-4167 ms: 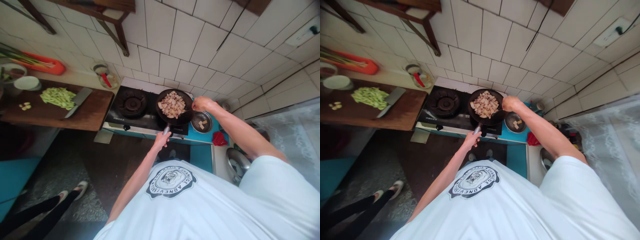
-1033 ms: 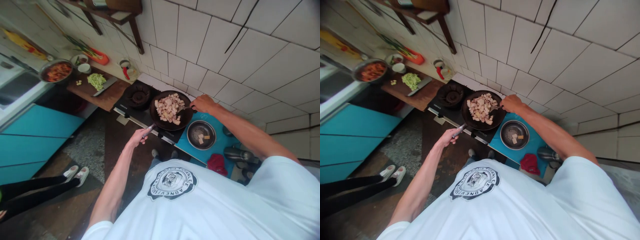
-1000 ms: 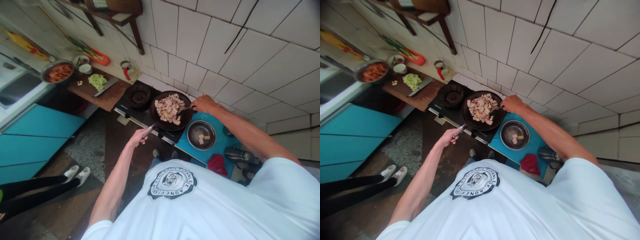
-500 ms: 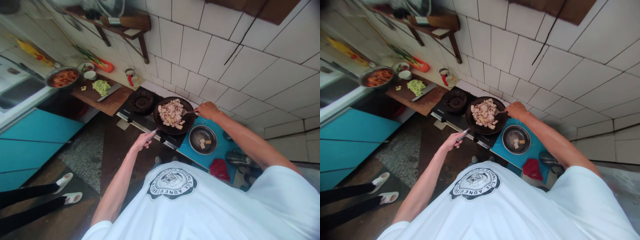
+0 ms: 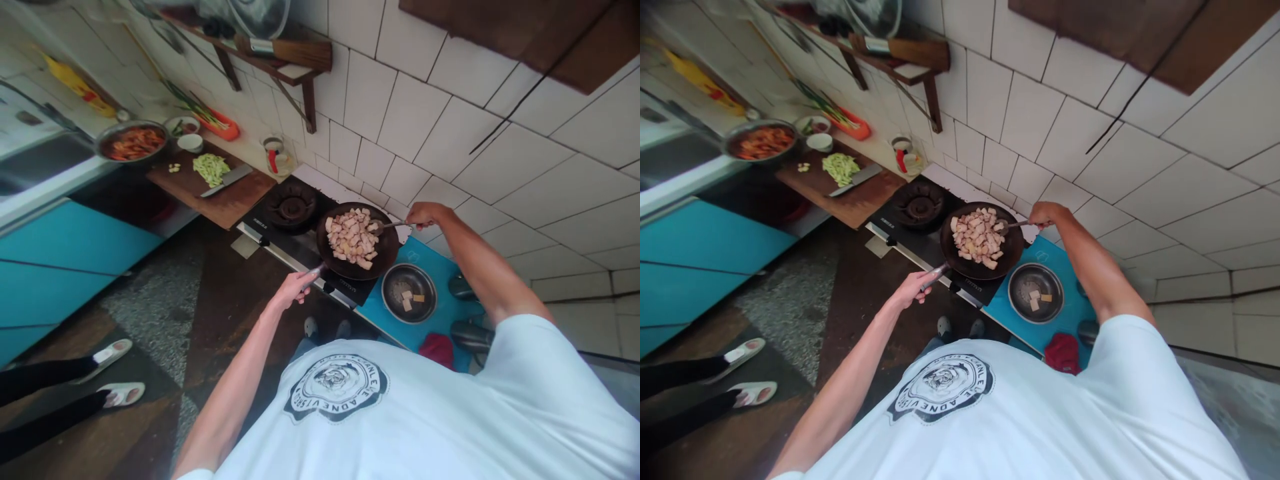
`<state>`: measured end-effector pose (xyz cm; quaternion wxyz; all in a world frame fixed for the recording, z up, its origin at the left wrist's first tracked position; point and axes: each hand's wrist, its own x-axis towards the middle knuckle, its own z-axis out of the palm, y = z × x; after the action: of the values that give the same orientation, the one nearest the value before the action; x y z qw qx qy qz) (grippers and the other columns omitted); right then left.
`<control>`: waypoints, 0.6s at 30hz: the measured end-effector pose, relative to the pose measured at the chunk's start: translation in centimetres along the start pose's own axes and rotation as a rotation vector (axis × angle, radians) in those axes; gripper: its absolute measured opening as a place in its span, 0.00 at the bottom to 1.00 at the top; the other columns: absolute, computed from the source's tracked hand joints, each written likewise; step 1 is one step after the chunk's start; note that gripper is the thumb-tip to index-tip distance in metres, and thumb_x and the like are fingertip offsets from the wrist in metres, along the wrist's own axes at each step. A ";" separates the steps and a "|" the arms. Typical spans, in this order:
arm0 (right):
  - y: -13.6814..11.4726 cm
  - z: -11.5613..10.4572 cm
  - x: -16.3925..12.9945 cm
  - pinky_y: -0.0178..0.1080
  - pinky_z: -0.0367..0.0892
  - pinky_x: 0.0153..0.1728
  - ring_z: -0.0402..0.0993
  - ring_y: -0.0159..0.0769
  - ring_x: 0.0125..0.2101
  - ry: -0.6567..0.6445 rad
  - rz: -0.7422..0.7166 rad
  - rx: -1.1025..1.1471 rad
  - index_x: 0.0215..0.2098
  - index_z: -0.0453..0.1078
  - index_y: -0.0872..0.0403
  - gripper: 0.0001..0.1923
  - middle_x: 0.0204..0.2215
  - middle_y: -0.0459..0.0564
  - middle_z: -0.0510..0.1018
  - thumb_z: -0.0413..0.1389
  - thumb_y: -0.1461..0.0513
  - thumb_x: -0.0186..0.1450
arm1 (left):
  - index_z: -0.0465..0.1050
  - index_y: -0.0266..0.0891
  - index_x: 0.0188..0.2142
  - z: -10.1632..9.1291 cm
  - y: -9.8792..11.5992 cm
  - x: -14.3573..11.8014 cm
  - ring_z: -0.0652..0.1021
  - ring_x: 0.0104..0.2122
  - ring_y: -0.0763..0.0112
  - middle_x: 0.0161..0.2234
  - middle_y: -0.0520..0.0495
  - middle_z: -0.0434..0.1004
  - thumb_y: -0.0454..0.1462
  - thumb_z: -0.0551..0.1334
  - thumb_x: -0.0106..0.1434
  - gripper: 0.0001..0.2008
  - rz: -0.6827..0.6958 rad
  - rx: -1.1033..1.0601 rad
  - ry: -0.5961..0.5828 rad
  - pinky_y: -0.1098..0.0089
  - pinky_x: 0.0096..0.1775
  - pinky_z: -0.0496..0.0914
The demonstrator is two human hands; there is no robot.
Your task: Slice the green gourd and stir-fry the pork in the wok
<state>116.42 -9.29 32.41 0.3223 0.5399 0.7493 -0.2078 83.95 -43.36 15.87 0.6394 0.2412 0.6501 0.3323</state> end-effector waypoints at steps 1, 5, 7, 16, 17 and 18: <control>-0.6 0.5 0.2 0.36 0.67 0.28 0.72 0.34 0.24 -0.025 -0.031 0.001 0.48 0.82 0.60 0.19 0.32 0.59 0.83 0.60 0.52 0.72 | 0.75 0.37 0.44 0.0 0.1 0.0 0.60 0.14 0.80 0.19 0.58 0.65 0.61 0.72 0.59 0.31 -0.002 -0.003 0.004 0.75 0.17 0.60; -2.2 3.6 -1.8 0.38 0.71 0.37 0.80 0.40 0.35 0.087 -0.153 -0.111 0.53 0.81 0.56 0.19 0.40 0.61 0.85 0.54 0.54 0.75 | 0.76 0.37 0.45 0.1 0.1 -0.1 0.60 0.14 0.80 0.19 0.58 0.65 0.61 0.72 0.59 0.31 0.002 -0.011 0.010 0.75 0.17 0.58; -2.4 5.2 -4.1 0.42 0.73 0.42 0.81 0.46 0.42 0.187 -0.165 -0.222 0.54 0.81 0.53 0.19 0.45 0.62 0.85 0.51 0.55 0.76 | 0.76 0.37 0.45 0.0 -0.1 0.0 0.60 0.14 0.80 0.19 0.58 0.64 0.61 0.73 0.59 0.31 0.007 -0.017 0.003 0.75 0.17 0.58; 1.4 0.3 -4.6 0.50 0.72 0.47 0.78 0.57 0.51 0.324 -0.075 -0.342 0.61 0.80 0.50 0.24 0.55 0.64 0.82 0.53 0.49 0.76 | 0.74 0.38 0.42 -0.2 -0.4 0.3 0.60 0.14 0.80 0.20 0.58 0.65 0.62 0.72 0.59 0.31 0.007 -0.036 -0.006 0.75 0.17 0.59; 1.4 -1.1 -2.9 0.49 0.72 0.48 0.77 0.56 0.52 0.331 -0.061 -0.347 0.60 0.81 0.51 0.24 0.55 0.64 0.82 0.54 0.49 0.75 | 0.74 0.38 0.42 -0.1 -0.4 0.3 0.60 0.14 0.80 0.19 0.58 0.65 0.62 0.73 0.58 0.31 0.005 -0.041 -0.002 0.76 0.17 0.59; 1.1 -2.4 -1.0 0.49 0.72 0.48 0.77 0.56 0.52 0.333 -0.063 -0.340 0.58 0.81 0.53 0.23 0.53 0.64 0.83 0.56 0.49 0.74 | 0.74 0.38 0.41 -0.1 -0.4 0.2 0.60 0.14 0.80 0.20 0.58 0.66 0.62 0.73 0.58 0.31 0.002 -0.047 0.004 0.76 0.17 0.59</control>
<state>117.06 -8.00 34.89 0.2740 0.4811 0.8327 0.0035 83.90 -43.46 15.43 0.6431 0.2260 0.6432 0.3488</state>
